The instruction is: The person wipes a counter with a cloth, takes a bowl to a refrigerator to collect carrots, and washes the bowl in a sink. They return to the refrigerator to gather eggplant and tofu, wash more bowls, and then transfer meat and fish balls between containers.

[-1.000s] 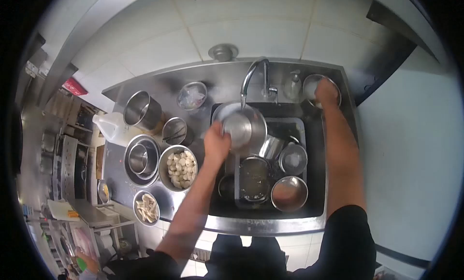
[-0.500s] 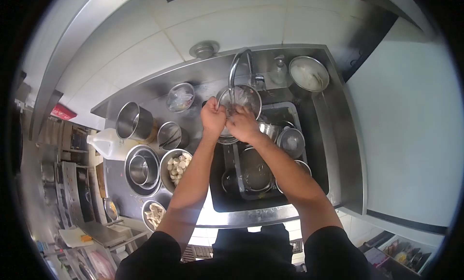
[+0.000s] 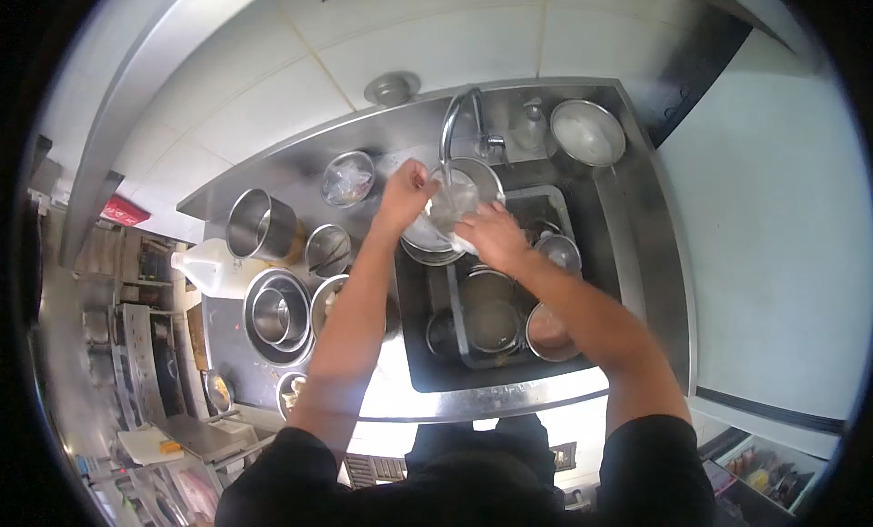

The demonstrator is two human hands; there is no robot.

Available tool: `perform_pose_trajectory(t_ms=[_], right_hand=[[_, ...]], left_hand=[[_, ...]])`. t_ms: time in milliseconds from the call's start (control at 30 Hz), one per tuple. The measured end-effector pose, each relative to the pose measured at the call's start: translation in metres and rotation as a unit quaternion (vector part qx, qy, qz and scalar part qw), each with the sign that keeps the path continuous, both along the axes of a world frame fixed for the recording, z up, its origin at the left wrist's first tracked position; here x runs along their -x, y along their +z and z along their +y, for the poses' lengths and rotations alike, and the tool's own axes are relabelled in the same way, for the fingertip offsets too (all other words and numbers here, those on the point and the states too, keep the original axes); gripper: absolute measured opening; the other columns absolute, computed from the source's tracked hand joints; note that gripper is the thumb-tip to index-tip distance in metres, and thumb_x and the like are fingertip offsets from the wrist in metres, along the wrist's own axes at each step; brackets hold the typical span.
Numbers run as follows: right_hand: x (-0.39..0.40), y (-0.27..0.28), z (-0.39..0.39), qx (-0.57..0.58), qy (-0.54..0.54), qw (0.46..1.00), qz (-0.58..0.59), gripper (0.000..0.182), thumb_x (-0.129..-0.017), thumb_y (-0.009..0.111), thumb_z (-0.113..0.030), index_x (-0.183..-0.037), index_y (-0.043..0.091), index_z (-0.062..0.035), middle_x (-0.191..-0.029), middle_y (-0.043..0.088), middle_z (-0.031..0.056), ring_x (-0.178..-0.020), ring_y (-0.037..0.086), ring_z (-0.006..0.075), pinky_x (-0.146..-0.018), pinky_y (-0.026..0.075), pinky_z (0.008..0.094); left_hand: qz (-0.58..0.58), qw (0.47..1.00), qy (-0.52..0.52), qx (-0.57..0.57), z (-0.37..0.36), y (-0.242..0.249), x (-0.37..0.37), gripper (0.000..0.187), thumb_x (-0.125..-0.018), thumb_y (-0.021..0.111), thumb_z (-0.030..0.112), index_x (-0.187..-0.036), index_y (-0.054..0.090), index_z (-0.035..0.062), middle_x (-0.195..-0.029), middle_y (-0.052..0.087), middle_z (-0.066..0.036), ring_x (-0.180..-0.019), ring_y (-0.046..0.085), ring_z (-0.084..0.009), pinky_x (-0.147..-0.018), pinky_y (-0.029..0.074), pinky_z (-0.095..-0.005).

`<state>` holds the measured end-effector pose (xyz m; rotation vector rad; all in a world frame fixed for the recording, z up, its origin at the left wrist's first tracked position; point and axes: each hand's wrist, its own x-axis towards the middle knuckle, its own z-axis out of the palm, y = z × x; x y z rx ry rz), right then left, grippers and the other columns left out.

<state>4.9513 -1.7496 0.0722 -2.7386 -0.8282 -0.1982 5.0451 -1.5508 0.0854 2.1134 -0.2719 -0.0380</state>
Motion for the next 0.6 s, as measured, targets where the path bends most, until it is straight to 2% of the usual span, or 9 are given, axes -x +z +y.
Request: perform_pose_trajectory(t_ms=[33, 67, 167, 300, 333, 433, 467, 567, 600], right_hand=[[0.007, 0.004, 0.009, -0.039, -0.050, 0.998, 0.012, 0.026, -0.075, 0.068, -0.006, -0.101, 0.067, -0.0110, -0.109, 0.068, 0.0067, -0.108, 0.060, 0.0291, -0.097, 0.043, 0.0520], [0.016, 0.007, 0.017, -0.077, -0.102, 0.991, 0.026, 0.029, -0.074, 0.069, -0.004, -0.102, 0.066, -0.0104, -0.109, 0.068, 0.0076, -0.107, 0.061, 0.0304, -0.095, 0.044, 0.0527], [0.019, -0.004, 0.051, -0.223, -0.209, 0.951, 0.042, 0.038, -0.070, 0.072, -0.004, -0.107, 0.065, -0.0091, -0.112, 0.068, 0.0101, -0.104, 0.063, 0.0337, -0.091, 0.046, 0.0502], [0.033, -0.017, 0.031, -0.128, -0.051, 0.990, 0.010, 0.043, -0.068, 0.077, -0.007, -0.109, 0.064, -0.0107, -0.111, 0.069, 0.0103, -0.107, 0.064, 0.0304, -0.099, 0.043, 0.0498], [0.036, -0.008, 0.008, -0.029, 0.015, 0.999, 0.040, 0.035, -0.074, 0.074, -0.013, -0.108, 0.066, -0.0125, -0.111, 0.069, 0.0083, -0.109, 0.063, 0.0275, -0.104, 0.040, 0.0489], [0.016, -0.021, -0.031, 0.057, 0.072, 0.993, -0.068, 0.026, -0.081, 0.067, -0.019, -0.107, 0.068, -0.0143, -0.109, 0.068, 0.0061, -0.111, 0.062, 0.0254, -0.105, 0.040, 0.0467], [0.012, -0.013, -0.033, 0.078, 0.072, 0.994, -0.016, 0.024, -0.085, 0.061, -0.023, -0.106, 0.068, -0.0137, -0.108, 0.069, 0.0049, -0.113, 0.061, 0.0248, -0.108, 0.038, 0.0477], [0.021, -0.011, -0.008, -0.004, -0.043, 0.999, -0.009, 0.029, -0.078, 0.068, -0.020, -0.105, 0.066, -0.0081, -0.109, 0.069, 0.0107, -0.108, 0.065, 0.0295, -0.096, 0.046, 0.0498], [0.025, -0.009, 0.003, -0.031, -0.081, 0.996, -0.005, 0.032, -0.076, 0.070, -0.019, -0.105, 0.065, -0.0062, -0.109, 0.069, 0.0127, -0.106, 0.066, 0.0311, -0.093, 0.048, 0.0505]], left_hand=[[0.017, 0.998, 0.011, 0.067, -0.002, -0.007, 0.010, 0.043, -0.078, 0.078, 0.024, -0.111, 0.062, 0.0035, -0.113, 0.062, -0.021, -0.096, 0.064, -0.0352, -0.083, 0.052, -0.0445], [0.061, 0.998, 0.018, 0.019, -0.003, -0.015, 0.026, 0.080, -0.081, 0.078, 0.033, -0.147, 0.043, 0.0043, -0.138, 0.051, -0.018, -0.122, 0.055, -0.0320, -0.102, 0.046, -0.0425], [0.282, 0.880, 0.121, 0.361, -0.033, -0.017, 0.069, 0.091, -0.081, 0.076, 0.040, -0.154, 0.035, 0.0048, -0.149, 0.043, -0.024, -0.133, 0.048, -0.0352, -0.110, 0.041, -0.0434], [0.335, 0.917, 0.097, 0.194, -0.014, 0.035, 0.055, 0.100, -0.081, 0.072, 0.044, -0.157, 0.025, 0.0001, -0.152, 0.041, -0.028, -0.130, 0.054, -0.0361, -0.093, 0.055, -0.0442], [0.317, 0.937, 0.052, 0.136, -0.003, 0.026, 0.041, 0.100, -0.081, 0.071, 0.045, -0.157, 0.025, -0.0020, -0.144, 0.050, -0.028, -0.120, 0.062, -0.0367, -0.083, 0.059, -0.0422], [0.317, 0.948, 0.006, 0.017, -0.005, 0.027, 0.023, 0.105, -0.080, 0.073, 0.046, -0.158, 0.022, -0.0015, -0.139, 0.055, -0.029, -0.118, 0.063, -0.0386, -0.085, 0.059, -0.0422], [0.323, 0.945, 0.023, 0.039, -0.010, 0.035, 0.028, 0.109, -0.080, 0.072, 0.048, -0.161, 0.016, 0.0005, -0.148, 0.046, -0.030, -0.131, 0.053, -0.0401, -0.095, 0.054, -0.0426], [0.226, 0.960, 0.072, 0.150, -0.022, -0.006, 0.043, 0.112, -0.081, 0.071, 0.050, -0.163, 0.010, 0.0038, -0.159, 0.030, -0.030, -0.146, 0.036, -0.0393, -0.110, 0.043, -0.0439], [0.250, 0.953, 0.069, 0.158, -0.026, -0.024, 0.052, 0.108, -0.085, 0.069, 0.048, -0.163, 0.008, 0.0062, -0.165, 0.015, -0.029, -0.152, 0.022, -0.0371, -0.119, 0.031, -0.0444]])
